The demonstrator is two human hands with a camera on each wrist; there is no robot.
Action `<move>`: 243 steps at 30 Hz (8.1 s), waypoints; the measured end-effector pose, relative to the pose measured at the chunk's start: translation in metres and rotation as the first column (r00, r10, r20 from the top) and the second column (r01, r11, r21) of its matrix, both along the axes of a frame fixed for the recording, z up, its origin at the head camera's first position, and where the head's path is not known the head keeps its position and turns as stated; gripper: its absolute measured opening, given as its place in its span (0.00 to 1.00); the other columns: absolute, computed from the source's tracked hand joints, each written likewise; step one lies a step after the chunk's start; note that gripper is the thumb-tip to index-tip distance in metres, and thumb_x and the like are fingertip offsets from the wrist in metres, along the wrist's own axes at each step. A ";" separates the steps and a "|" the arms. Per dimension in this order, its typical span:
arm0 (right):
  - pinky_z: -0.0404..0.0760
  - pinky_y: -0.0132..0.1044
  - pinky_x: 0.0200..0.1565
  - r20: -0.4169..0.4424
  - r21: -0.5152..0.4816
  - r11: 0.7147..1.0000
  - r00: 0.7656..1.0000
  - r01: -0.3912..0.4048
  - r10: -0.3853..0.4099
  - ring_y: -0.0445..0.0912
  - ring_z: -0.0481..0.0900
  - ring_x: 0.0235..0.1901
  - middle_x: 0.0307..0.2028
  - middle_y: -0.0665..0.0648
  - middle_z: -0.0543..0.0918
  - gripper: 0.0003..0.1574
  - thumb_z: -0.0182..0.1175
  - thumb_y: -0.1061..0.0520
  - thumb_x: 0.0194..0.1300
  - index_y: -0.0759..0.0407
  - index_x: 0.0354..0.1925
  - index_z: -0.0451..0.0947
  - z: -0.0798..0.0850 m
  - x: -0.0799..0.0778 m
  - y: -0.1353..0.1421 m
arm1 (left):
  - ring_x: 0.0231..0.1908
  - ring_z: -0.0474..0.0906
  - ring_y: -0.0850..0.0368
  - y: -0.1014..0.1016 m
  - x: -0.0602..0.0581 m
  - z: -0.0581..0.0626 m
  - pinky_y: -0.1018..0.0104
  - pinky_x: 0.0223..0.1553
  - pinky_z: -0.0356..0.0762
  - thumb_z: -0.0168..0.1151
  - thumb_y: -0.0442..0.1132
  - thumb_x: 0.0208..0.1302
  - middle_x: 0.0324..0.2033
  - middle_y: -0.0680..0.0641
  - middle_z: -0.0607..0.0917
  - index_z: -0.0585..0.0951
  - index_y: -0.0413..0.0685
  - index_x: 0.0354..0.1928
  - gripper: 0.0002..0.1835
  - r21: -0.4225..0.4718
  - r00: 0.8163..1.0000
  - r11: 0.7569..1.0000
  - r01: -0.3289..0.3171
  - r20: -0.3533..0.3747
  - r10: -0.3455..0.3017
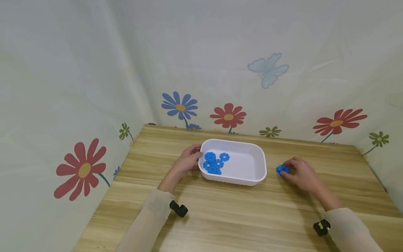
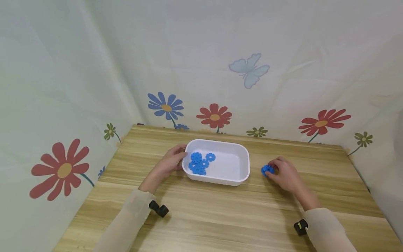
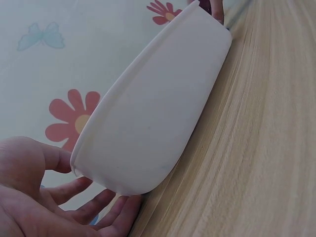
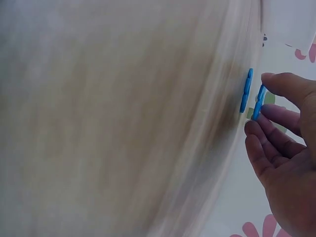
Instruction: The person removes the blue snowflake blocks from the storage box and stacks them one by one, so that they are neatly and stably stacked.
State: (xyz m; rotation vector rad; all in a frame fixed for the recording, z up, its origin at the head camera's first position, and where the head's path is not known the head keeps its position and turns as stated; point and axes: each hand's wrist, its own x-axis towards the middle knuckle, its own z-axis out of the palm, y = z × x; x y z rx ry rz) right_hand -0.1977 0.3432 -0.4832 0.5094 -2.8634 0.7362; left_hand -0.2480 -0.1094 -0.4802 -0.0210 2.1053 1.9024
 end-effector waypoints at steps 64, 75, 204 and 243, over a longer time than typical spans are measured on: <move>0.85 0.57 0.45 0.085 0.082 0.996 0.996 -0.027 0.020 0.55 0.82 0.40 0.41 0.60 0.83 0.21 0.78 0.57 0.62 0.69 0.47 0.86 0.003 -0.005 -0.008 | 0.62 0.80 0.43 -0.004 -0.002 -0.002 0.51 0.53 0.88 0.53 0.40 0.82 0.71 0.38 0.75 0.71 0.48 0.76 0.24 -0.003 1.000 1.000 0.021 -0.006 -0.021; 0.85 0.57 0.46 0.094 0.081 0.996 0.995 -0.030 0.023 0.55 0.83 0.41 0.42 0.61 0.83 0.22 0.78 0.56 0.62 0.69 0.48 0.85 0.001 -0.005 -0.005 | 0.62 0.80 0.43 -0.002 -0.001 -0.005 0.52 0.53 0.88 0.54 0.40 0.82 0.70 0.39 0.76 0.72 0.48 0.75 0.24 -0.004 1.000 1.000 0.007 0.000 -0.007; 0.78 0.55 0.65 0.272 0.023 0.998 0.961 -0.062 0.054 0.56 0.77 0.52 0.52 0.63 0.79 0.23 0.73 0.59 0.67 0.68 0.56 0.81 0.011 -0.056 -0.200 | 0.63 0.79 0.42 -0.004 0.004 0.004 0.48 0.56 0.86 0.54 0.40 0.82 0.69 0.38 0.76 0.71 0.45 0.75 0.24 -0.008 1.000 1.000 0.019 -0.008 -0.019; 0.85 0.46 0.50 0.161 0.062 0.985 0.976 -0.160 0.149 0.48 0.78 0.40 0.41 0.56 0.84 0.22 0.77 0.54 0.63 0.65 0.51 0.85 0.011 -0.051 -0.183 | 0.63 0.79 0.43 -0.003 0.001 -0.002 0.50 0.55 0.87 0.54 0.41 0.82 0.70 0.38 0.76 0.71 0.46 0.75 0.25 0.002 1.000 1.000 0.003 -0.009 -0.003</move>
